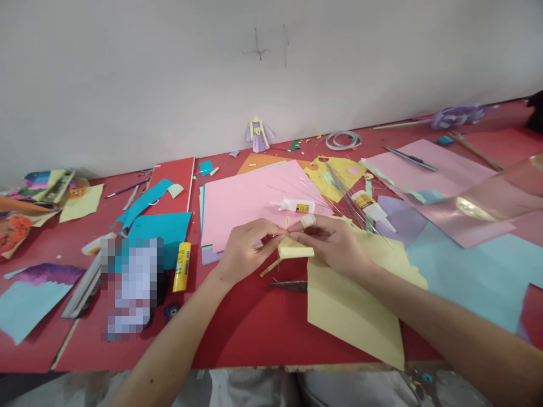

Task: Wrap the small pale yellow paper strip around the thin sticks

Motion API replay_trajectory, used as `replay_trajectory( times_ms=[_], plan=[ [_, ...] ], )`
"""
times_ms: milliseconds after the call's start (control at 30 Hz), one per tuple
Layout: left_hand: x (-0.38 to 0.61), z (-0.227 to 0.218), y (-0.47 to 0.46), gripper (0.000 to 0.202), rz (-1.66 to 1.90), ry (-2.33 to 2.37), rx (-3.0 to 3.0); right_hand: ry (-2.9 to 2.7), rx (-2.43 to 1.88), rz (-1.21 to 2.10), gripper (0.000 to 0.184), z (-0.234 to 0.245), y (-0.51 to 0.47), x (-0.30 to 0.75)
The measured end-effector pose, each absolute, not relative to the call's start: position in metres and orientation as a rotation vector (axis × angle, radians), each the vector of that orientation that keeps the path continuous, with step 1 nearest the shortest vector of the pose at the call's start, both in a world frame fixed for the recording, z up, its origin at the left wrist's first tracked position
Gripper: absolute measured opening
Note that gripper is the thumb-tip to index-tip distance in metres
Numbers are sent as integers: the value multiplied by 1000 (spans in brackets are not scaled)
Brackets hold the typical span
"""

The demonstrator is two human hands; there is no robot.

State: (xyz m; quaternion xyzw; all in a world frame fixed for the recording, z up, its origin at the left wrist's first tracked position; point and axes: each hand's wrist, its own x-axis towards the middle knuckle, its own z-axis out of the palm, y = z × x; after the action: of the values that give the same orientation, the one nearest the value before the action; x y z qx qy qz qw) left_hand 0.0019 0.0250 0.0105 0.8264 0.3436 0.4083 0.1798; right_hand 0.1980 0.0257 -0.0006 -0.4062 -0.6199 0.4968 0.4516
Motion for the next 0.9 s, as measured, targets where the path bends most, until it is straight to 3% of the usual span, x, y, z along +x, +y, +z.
replay_trajectory(
  times_ms=[367,900],
  plan=[
    [6,14,22,4,1042,1129,2006,-1423,-1001,1393,25,2,25,197],
    [4,11,23,8,1052,1169,2212,-1478,-975,1346,15,-2,26,198]
  ],
)
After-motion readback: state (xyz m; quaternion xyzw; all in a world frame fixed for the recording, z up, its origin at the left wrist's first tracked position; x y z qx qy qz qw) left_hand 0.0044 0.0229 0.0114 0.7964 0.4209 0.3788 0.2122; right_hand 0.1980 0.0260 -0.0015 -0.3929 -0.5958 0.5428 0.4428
